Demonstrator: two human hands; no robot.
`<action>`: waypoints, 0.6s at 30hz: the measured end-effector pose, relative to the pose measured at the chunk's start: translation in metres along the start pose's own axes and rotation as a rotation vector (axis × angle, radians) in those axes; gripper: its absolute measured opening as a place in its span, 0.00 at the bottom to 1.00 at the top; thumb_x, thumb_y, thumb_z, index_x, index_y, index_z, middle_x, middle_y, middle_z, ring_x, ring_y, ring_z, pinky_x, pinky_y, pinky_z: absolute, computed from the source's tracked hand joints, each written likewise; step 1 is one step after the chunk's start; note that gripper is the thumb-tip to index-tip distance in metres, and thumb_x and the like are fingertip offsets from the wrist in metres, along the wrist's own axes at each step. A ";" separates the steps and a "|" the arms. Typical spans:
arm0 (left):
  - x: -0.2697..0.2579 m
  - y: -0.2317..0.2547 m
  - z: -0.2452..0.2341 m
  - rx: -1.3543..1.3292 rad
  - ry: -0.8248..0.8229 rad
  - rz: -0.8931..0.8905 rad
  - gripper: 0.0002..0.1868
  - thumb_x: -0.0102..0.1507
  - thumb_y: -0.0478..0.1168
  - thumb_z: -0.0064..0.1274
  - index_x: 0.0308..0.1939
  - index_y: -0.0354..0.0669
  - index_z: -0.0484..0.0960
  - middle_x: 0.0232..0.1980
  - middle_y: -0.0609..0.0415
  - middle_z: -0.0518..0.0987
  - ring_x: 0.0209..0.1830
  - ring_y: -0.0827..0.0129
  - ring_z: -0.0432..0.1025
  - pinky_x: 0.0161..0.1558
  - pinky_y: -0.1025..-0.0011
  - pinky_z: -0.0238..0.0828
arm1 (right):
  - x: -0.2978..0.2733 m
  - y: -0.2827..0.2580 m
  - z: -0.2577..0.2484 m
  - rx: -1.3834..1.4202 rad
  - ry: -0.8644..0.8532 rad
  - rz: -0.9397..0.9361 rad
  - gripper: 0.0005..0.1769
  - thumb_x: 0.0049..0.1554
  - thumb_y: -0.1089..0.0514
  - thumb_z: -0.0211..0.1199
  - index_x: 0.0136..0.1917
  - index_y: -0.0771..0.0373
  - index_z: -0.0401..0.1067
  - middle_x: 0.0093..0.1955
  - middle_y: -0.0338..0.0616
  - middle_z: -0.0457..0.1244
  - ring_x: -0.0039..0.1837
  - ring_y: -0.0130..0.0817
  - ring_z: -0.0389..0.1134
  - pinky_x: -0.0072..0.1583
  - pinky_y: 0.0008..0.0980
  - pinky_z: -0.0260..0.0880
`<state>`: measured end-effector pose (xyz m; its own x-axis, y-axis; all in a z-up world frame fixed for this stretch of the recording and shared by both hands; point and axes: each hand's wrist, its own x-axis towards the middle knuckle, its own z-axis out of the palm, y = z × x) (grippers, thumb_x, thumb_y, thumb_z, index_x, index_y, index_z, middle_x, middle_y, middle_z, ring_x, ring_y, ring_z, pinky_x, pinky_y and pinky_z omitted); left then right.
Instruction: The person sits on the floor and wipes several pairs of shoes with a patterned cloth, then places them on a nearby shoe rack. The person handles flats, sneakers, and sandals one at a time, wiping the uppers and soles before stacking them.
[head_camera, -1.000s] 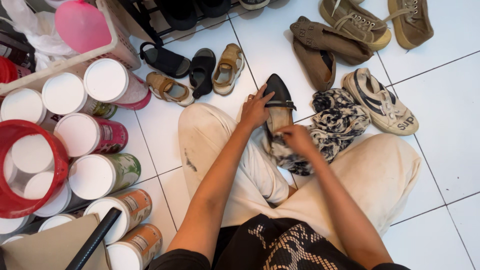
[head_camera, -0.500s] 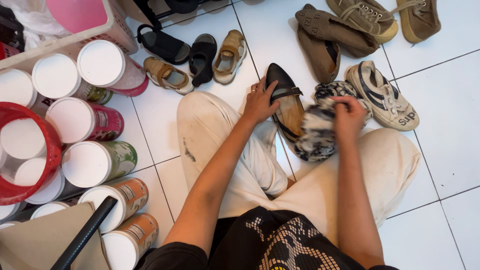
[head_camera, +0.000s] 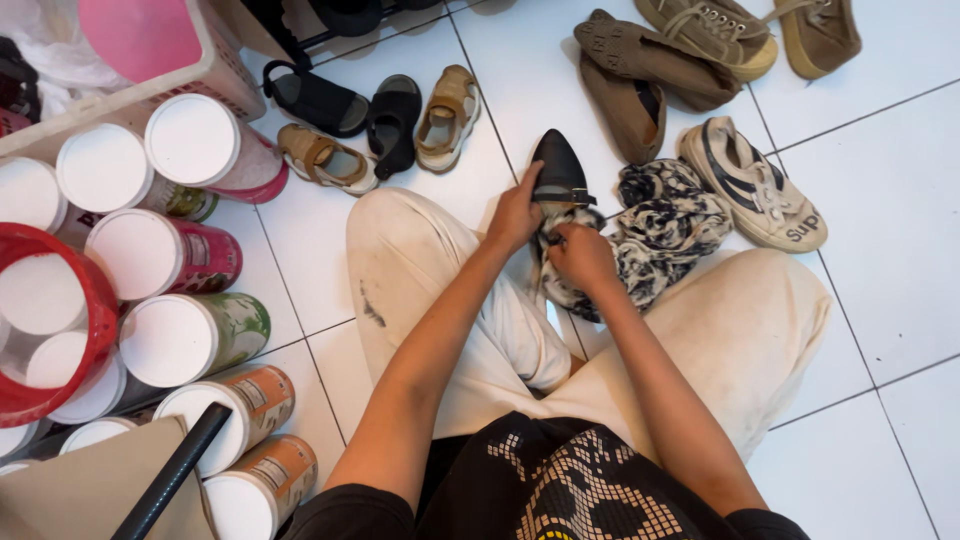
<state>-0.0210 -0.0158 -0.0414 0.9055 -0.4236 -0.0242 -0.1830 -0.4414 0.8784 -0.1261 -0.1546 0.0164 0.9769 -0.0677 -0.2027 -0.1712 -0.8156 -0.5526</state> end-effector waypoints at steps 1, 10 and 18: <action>0.000 -0.005 0.001 -0.006 0.052 0.034 0.41 0.58 0.29 0.47 0.77 0.50 0.62 0.45 0.32 0.80 0.45 0.41 0.76 0.51 0.52 0.73 | -0.001 0.011 -0.004 0.123 -0.057 -0.037 0.16 0.51 0.58 0.66 0.53 0.65 0.79 0.49 0.54 0.70 0.49 0.46 0.73 0.54 0.42 0.73; -0.002 0.008 -0.020 0.191 0.219 -0.132 0.32 0.62 0.31 0.48 0.72 0.43 0.66 0.45 0.37 0.76 0.45 0.43 0.73 0.48 0.52 0.71 | -0.054 0.134 -0.077 0.191 0.721 -0.013 0.24 0.60 0.60 0.70 0.66 0.72 0.72 0.61 0.61 0.66 0.59 0.49 0.67 0.58 0.41 0.69; -0.035 0.054 -0.041 0.285 0.303 0.249 0.13 0.57 0.27 0.51 0.43 0.36 0.84 0.50 0.45 0.76 0.51 0.49 0.70 0.52 0.56 0.70 | -0.054 0.141 -0.054 0.168 0.732 0.368 0.23 0.55 0.54 0.75 0.55 0.71 0.74 0.47 0.59 0.69 0.48 0.48 0.72 0.52 0.42 0.71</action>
<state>-0.0473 0.0074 0.0265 0.8837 -0.3132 0.3479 -0.4680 -0.5726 0.6731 -0.1962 -0.2974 -0.0067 0.6813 -0.7165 0.1500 -0.4559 -0.5756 -0.6789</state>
